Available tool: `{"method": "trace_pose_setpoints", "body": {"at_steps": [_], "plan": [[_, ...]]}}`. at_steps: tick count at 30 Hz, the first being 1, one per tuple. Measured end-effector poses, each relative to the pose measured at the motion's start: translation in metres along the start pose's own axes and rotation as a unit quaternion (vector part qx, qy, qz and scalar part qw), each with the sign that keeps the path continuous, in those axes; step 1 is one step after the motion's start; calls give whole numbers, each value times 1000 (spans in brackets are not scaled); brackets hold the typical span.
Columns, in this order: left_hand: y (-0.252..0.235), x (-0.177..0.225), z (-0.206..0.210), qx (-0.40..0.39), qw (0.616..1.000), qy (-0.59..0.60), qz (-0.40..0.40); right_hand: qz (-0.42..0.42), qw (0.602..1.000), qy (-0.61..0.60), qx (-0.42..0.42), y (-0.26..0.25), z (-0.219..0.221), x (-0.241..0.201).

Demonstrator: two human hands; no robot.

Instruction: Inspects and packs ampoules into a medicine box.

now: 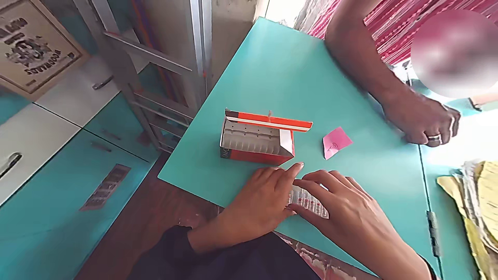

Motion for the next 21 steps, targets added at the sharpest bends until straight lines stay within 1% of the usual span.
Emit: {"method": "trace_pose_setpoints", "body": {"at_steps": [4,7,10,12,15,17,20,21], "plan": [[2,3,-3,18,1000,-11,7,-2,1000,20,-1,-1,2,-8],[4,1,-2,58,997,-38,21,4,1000,22,9,-4,1,-10],[4,-5,2,90,993,-65,33,17,999,35,-1,-9,0,-11],[5,-8,4,78,995,-57,31,23,998,57,-11,-12,1,-15],[3,-11,4,25,1000,-13,14,-1,991,135,-18,-18,5,-20],[3,-13,6,10,1000,-11,7,-16,988,148,-46,-24,8,-21],[6,-13,7,17,999,-30,3,-24,986,62,-150,-33,14,-18],[6,-13,7,18,999,-35,-1,-32,984,38,-172,-36,15,-16]]}}
Point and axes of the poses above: each hand's wrist, its own y-axis away from the middle knuckle, its own z-axis out of the palm, x = y × z, the point moved 9 cm from there along -y, towards the middle knuckle, and after that the axes turned 4 degrees about z, right-handed, at the moved point
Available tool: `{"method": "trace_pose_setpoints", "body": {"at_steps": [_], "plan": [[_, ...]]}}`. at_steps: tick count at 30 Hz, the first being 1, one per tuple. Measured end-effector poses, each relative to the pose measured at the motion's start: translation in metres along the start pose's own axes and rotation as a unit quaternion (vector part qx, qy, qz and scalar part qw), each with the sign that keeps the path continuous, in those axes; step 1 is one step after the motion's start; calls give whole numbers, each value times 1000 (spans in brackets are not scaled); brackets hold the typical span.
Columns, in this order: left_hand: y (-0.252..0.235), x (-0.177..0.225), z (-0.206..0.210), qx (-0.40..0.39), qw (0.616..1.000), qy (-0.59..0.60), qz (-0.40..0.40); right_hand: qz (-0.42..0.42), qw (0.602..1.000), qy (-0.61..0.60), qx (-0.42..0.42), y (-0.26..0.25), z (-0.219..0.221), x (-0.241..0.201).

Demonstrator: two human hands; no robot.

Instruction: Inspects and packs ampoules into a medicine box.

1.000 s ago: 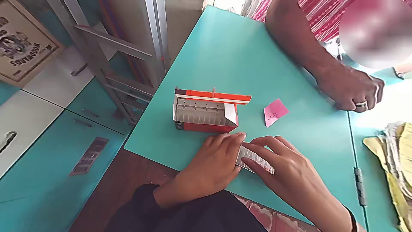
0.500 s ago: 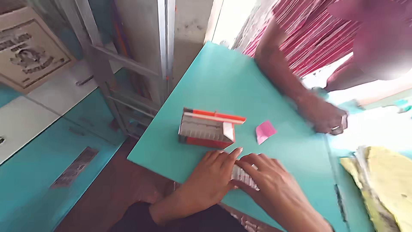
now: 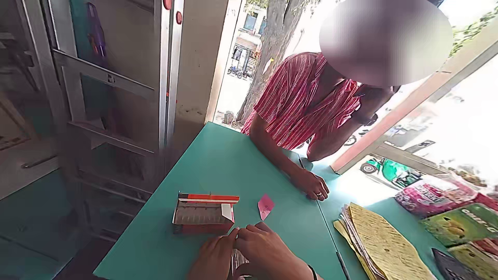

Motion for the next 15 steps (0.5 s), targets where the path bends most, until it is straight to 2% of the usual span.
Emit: {"method": "trace_pose_setpoints", "body": {"at_steps": [3,7,15], "plan": [[-2,-1,0,-9,1000,15,-13,3,998,-38,-55,-3,2,6],[-1,1,-2,-4,1000,19,-16,38,996,-56,-57,-1,3,9],[-2,1,-2,24,1000,2,6,71,996,-31,33,12,0,6]]}}
Point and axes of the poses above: each hand's wrist, its own y-axis away from the middle knuckle, its own z-axis out of the palm, x = y × z, the point moved 9 cm from there along -y, towards the middle knuckle, and after that the axes turned 4 degrees about z, right-handed, at the moved point
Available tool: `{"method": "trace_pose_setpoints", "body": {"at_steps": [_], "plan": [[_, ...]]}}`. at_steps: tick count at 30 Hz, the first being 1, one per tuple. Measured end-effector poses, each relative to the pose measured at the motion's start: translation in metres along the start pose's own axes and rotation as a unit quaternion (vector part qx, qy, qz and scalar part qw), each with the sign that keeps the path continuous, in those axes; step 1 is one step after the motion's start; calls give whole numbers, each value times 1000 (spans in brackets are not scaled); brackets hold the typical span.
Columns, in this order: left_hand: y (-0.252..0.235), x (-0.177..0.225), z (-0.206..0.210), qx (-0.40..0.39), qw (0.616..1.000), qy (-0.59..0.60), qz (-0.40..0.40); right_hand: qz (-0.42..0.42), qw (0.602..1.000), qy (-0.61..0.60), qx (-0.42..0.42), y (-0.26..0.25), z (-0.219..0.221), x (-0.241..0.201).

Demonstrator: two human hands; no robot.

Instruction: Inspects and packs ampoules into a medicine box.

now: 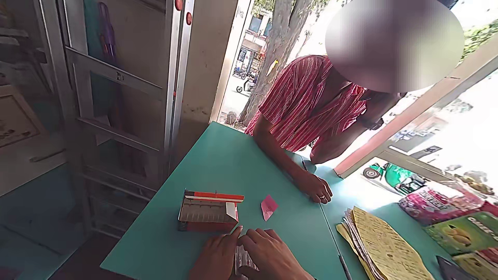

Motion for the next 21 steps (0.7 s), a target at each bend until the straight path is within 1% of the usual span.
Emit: {"method": "trace_pose_setpoints", "body": {"at_steps": [3,5,9,14,17,21], "plan": [[0,1,-1,-3,1000,-5,0,4,999,-8,35,3,-1,1],[-1,2,-1,-3,1000,-8,5,8,997,-12,78,6,-6,1],[1,1,2,-5,999,-33,17,13,986,-64,154,10,-11,5],[2,0,3,8,999,-43,23,-5,970,-152,189,11,-7,13],[3,0,3,24,998,-55,26,-21,949,-242,203,13,-6,20],[2,2,1,33,997,-68,11,-23,925,-291,243,23,-12,30]]}}
Point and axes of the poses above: each hand's wrist, its own y-axis away from the middle knuckle, its own z-axis out of the palm, x = y × z, the point moved 9 cm from there along -y, towards the middle knuckle, and after that the axes turned 4 degrees about z, right-handed, at the moved point
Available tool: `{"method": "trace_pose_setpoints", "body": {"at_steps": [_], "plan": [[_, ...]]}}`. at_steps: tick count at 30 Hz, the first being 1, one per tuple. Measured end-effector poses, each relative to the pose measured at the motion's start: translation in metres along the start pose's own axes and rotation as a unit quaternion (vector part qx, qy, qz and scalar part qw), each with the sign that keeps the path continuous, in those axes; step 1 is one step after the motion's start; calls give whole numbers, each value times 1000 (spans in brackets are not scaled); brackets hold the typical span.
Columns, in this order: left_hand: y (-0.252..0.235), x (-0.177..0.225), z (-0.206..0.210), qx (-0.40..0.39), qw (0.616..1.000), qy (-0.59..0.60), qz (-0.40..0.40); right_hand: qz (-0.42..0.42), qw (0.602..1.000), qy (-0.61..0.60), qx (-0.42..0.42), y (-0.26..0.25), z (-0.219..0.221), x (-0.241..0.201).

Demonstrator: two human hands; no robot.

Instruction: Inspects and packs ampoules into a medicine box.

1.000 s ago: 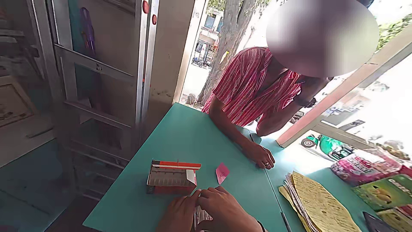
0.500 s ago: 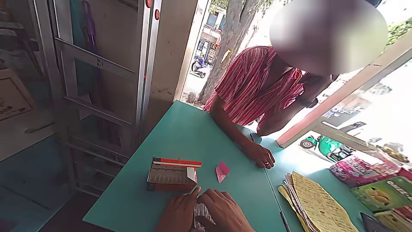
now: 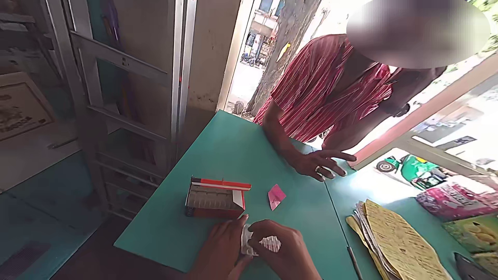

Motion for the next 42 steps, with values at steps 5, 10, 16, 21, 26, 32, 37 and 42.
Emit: {"method": "trace_pose_setpoints", "body": {"at_steps": [5,10,16,21,26,32,37,42], "plan": [[0,4,0,-18,1000,-11,-7,-9,999,-23,48,10,-12,1],[0,8,-6,1,1000,0,14,-20,992,-31,121,27,-41,-14],[7,19,-31,105,969,209,76,3,980,-99,174,56,-52,-18],[5,20,-34,144,875,463,3,-6,970,-168,176,59,-36,-21],[14,39,-48,202,904,375,38,9,950,-265,167,55,-33,-18],[18,52,-54,236,913,326,61,10,935,-318,158,54,-29,-21],[18,55,-52,234,912,331,62,7,932,-326,160,57,-28,-22],[20,55,-50,235,915,322,66,0,936,-308,168,59,-27,-23]]}}
Point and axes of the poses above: each hand's wrist, its own y-axis away from the middle knuckle, its own z-axis out of the palm, x = y × z, the point moved 9 cm from there along -y, towards the middle knuckle, and after that the axes turned 4 degrees about z, right-handed, at the moved point
